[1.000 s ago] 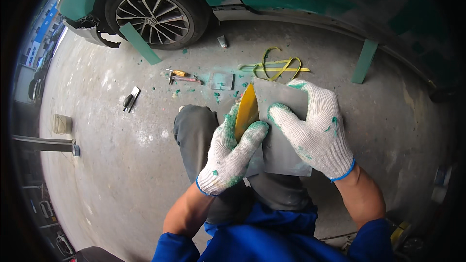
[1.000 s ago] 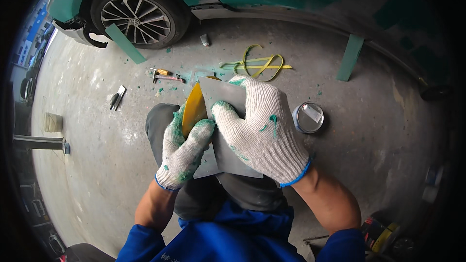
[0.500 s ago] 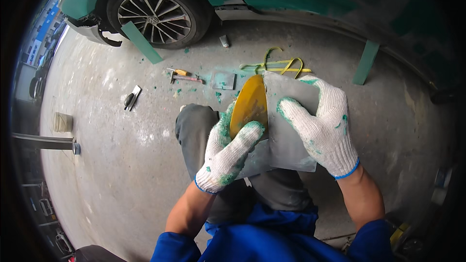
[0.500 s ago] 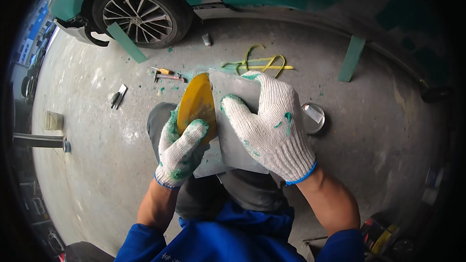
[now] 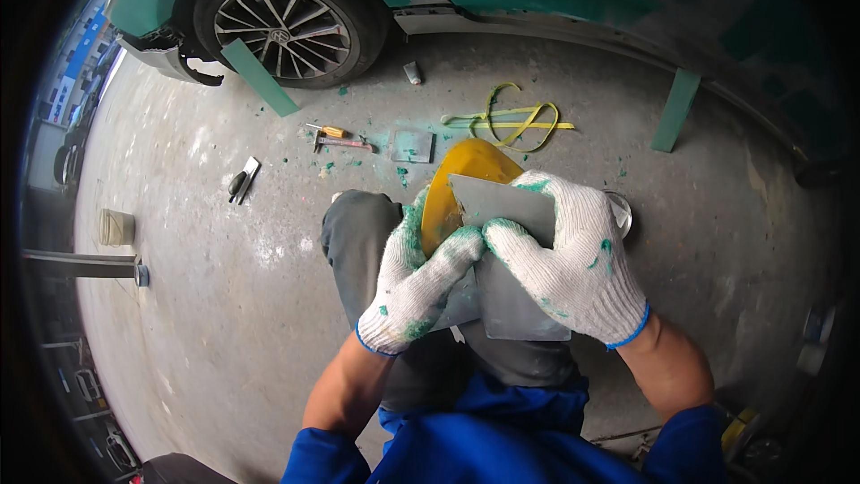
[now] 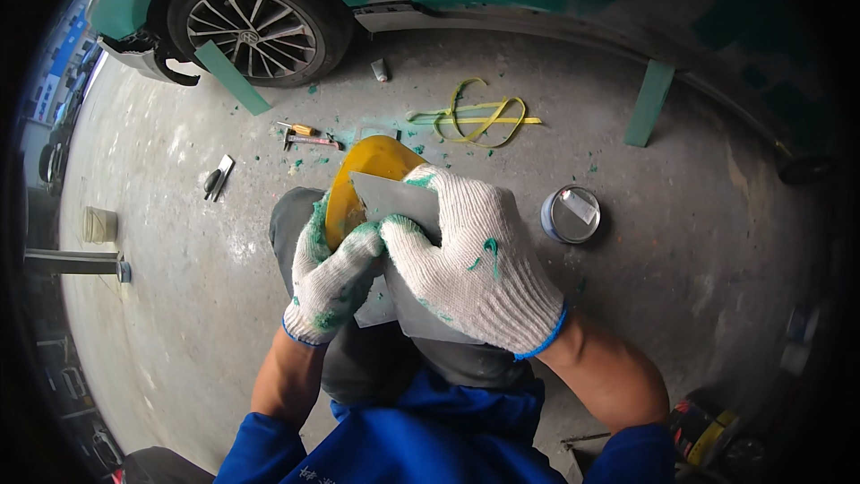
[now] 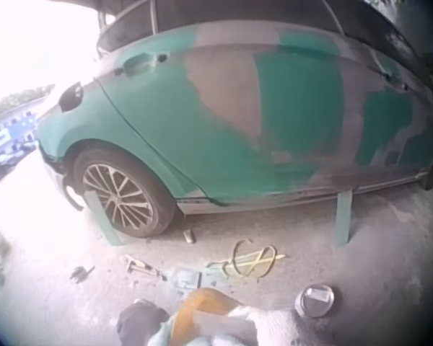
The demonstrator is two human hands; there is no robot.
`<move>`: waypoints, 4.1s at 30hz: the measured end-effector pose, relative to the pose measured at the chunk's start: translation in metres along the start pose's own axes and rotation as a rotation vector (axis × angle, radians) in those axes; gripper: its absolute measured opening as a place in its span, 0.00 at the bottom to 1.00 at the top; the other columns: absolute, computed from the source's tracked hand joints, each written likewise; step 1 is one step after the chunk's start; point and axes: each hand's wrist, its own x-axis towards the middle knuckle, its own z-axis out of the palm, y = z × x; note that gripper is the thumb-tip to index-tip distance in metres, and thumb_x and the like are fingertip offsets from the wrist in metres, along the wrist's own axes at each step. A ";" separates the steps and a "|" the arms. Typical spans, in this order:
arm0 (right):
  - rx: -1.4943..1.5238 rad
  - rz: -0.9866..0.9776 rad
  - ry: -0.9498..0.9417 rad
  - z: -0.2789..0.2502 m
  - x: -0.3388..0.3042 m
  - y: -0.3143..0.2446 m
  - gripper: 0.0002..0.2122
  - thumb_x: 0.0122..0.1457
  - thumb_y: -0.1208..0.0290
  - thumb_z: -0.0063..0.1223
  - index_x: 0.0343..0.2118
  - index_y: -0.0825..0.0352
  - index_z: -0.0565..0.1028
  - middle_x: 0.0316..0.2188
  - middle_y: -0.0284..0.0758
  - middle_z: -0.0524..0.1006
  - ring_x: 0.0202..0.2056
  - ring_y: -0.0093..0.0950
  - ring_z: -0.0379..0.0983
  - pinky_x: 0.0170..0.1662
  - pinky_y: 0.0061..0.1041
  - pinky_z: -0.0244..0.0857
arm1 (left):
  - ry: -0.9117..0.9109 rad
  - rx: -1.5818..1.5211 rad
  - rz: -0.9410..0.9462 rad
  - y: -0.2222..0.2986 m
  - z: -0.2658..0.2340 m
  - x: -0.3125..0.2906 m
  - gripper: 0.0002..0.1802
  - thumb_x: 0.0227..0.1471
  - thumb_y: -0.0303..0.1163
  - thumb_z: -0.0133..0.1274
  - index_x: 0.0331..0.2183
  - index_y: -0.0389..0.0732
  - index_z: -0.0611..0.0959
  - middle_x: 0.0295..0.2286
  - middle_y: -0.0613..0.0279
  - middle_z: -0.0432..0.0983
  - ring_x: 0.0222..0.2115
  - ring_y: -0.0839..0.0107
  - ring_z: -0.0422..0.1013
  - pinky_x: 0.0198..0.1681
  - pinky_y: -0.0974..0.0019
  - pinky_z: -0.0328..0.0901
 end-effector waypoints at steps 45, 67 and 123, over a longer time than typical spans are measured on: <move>0.622 0.320 0.619 -0.034 0.008 0.046 0.20 0.55 0.74 0.63 0.47 0.76 0.71 0.38 0.37 0.76 0.38 0.22 0.74 0.41 0.21 0.71 | 0.095 0.017 0.123 0.005 0.059 0.082 0.20 0.51 0.34 0.63 0.44 0.34 0.79 0.29 0.63 0.78 0.25 0.77 0.71 0.30 0.73 0.65; 0.325 0.121 0.512 -0.008 0.033 0.045 0.14 0.53 0.69 0.62 0.35 0.77 0.77 0.25 0.46 0.79 0.27 0.38 0.78 0.33 0.34 0.70 | 0.267 0.535 0.339 0.000 0.044 0.069 0.15 0.57 0.30 0.57 0.45 0.34 0.79 0.34 0.67 0.79 0.31 0.82 0.72 0.36 0.76 0.67; -0.251 -0.228 0.355 -0.028 0.028 0.050 0.18 0.54 0.68 0.62 0.41 0.76 0.73 0.27 0.44 0.74 0.30 0.35 0.75 0.34 0.33 0.70 | -0.050 0.387 -0.076 0.029 0.005 0.063 0.20 0.49 0.29 0.62 0.44 0.32 0.79 0.34 0.63 0.79 0.33 0.77 0.74 0.40 0.70 0.69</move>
